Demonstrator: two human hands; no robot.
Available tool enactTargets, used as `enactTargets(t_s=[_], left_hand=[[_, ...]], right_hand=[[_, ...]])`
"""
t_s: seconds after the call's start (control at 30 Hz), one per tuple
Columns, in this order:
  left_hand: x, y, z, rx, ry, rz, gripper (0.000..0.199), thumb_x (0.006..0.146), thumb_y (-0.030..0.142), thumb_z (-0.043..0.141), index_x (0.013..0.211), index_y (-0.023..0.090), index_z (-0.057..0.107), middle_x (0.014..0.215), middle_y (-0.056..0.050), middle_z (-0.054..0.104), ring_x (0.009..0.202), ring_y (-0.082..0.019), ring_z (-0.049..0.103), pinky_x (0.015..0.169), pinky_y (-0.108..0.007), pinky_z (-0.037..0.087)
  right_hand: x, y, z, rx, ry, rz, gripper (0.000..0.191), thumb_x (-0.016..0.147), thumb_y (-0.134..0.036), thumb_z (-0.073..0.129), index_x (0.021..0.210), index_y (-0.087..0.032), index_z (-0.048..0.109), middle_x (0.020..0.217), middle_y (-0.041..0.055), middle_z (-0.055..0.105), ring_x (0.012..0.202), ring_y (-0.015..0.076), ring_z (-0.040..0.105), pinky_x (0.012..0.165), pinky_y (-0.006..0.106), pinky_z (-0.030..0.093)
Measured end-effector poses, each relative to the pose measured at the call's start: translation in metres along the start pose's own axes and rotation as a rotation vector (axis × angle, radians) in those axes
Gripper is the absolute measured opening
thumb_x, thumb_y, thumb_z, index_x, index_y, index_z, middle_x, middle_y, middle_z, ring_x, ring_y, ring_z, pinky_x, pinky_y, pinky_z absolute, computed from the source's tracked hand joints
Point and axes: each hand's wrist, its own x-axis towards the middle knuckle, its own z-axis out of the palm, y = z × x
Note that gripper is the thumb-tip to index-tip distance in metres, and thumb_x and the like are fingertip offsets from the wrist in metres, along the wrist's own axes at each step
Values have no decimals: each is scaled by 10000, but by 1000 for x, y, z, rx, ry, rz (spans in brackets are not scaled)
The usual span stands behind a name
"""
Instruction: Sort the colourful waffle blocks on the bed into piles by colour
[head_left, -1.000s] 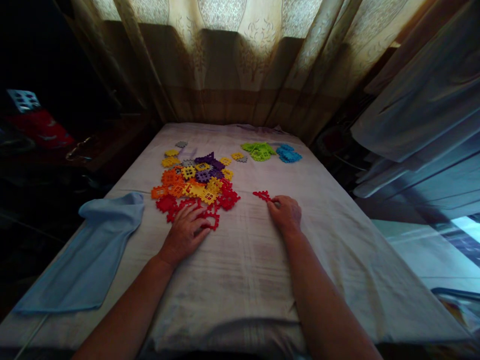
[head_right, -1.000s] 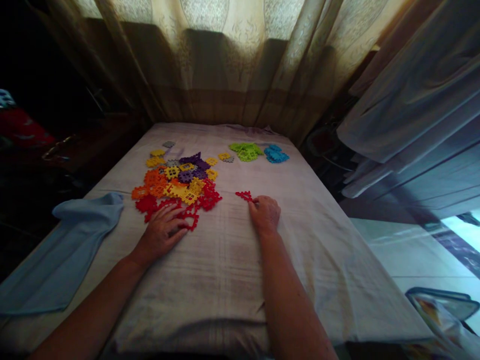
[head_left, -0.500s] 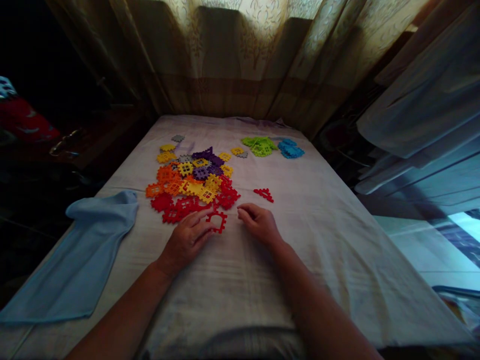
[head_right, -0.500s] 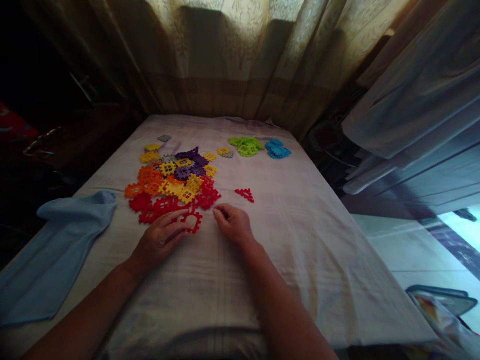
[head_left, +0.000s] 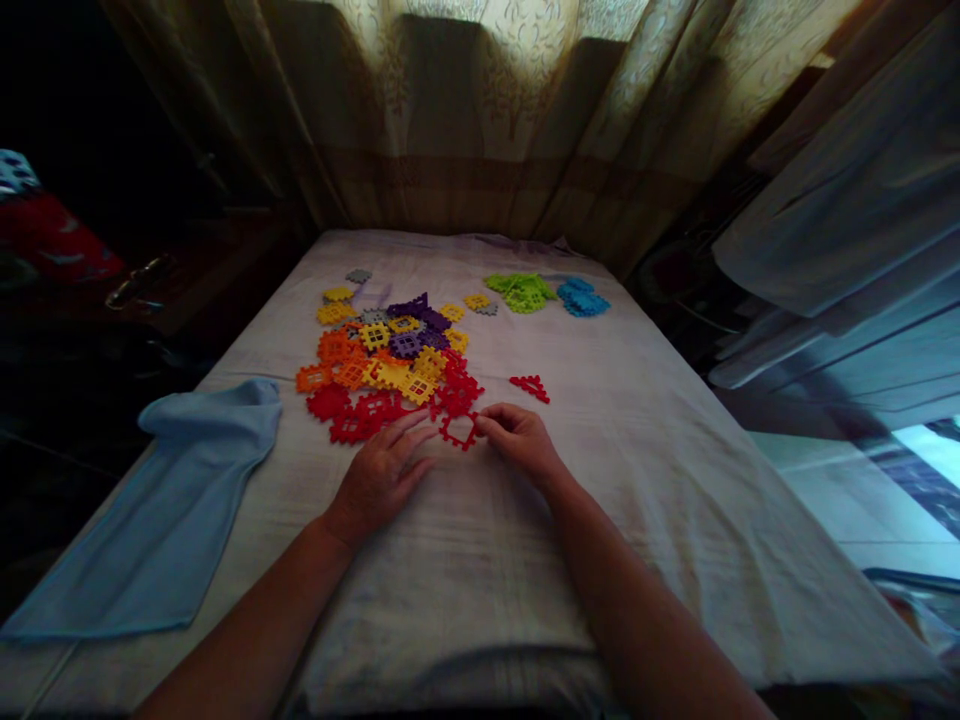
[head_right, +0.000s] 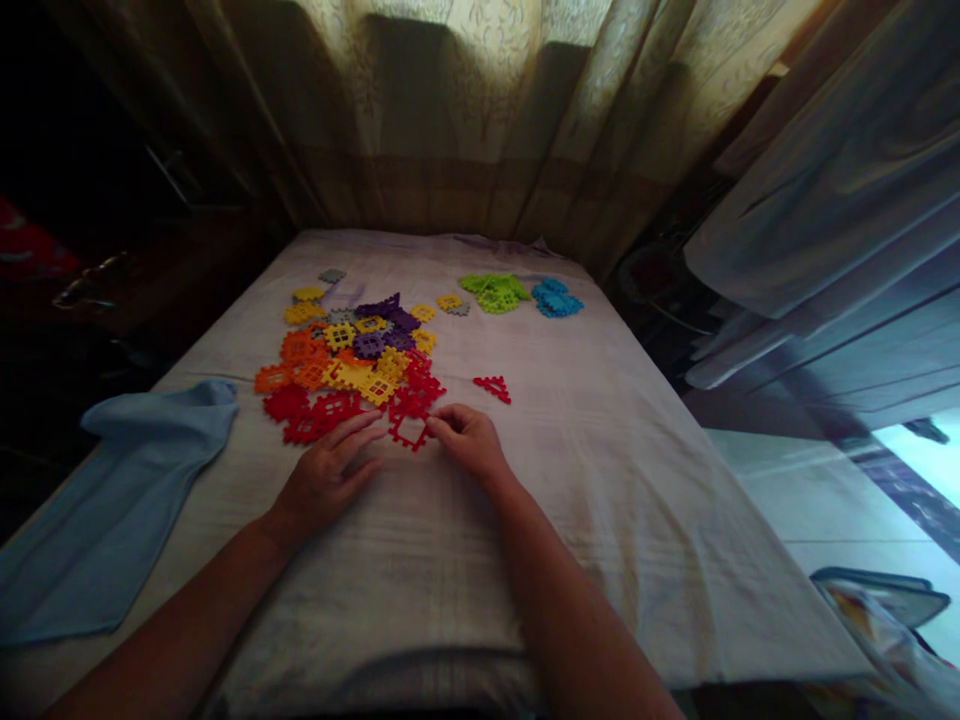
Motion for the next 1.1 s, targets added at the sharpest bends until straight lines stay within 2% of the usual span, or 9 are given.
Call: enactTargets(t_s=[0.1, 0.23, 0.37, 0.57, 0.83, 1.1], left_hand=[[0, -4, 0, -13, -4, -10, 398, 952, 286, 544, 1346, 233, 551, 1356, -97, 624, 1227, -222, 612, 1054, -411, 515], [-1, -7, 1, -23, -2, -25, 386, 951, 276, 531, 1333, 230, 566, 1347, -93, 634, 1219, -222, 619, 1059, -417, 513], [-2, -10, 1, -29, 12, -41, 372, 953, 287, 518, 1314, 226, 581, 1323, -97, 648, 1205, -224, 629, 1049, -422, 522], [-3, -13, 2, -40, 33, -67, 357, 951, 295, 510, 1288, 224, 604, 1299, -97, 660, 1206, -230, 629, 1050, -427, 523], [-3, -14, 1, -20, 65, -48, 321, 959, 280, 506, 1244, 190, 622, 1256, -114, 680, 1180, -217, 643, 1040, -406, 527], [-4, -15, -1, -18, 88, -93, 297, 958, 297, 506, 1198, 212, 660, 1250, -99, 684, 1150, -216, 657, 1019, -404, 538]], right_hand=[[8, 2, -26, -1, 210, -12, 334, 661, -529, 692, 733, -202, 679, 671, 17, 694, 582, 142, 583, 567, 273, 465], [19, 14, -67, -10, 521, -8, 430, 627, -596, 689, 752, -185, 675, 697, 47, 708, 597, 157, 594, 555, 280, 460], [29, 29, -92, -91, 690, 18, 435, 650, -587, 664, 766, -168, 681, 722, 79, 726, 619, 180, 622, 587, 302, 483], [33, 38, -93, -313, 696, 45, 329, 742, -491, 613, 785, -181, 711, 755, 87, 758, 698, 216, 682, 669, 323, 508], [31, 29, -89, -522, 695, 126, 308, 779, -399, 580, 891, -171, 755, 852, 96, 767, 813, 249, 691, 750, 342, 495], [28, 37, -84, -582, 688, -22, 370, 806, -479, 518, 886, -190, 735, 805, 88, 751, 748, 247, 658, 715, 348, 484]])
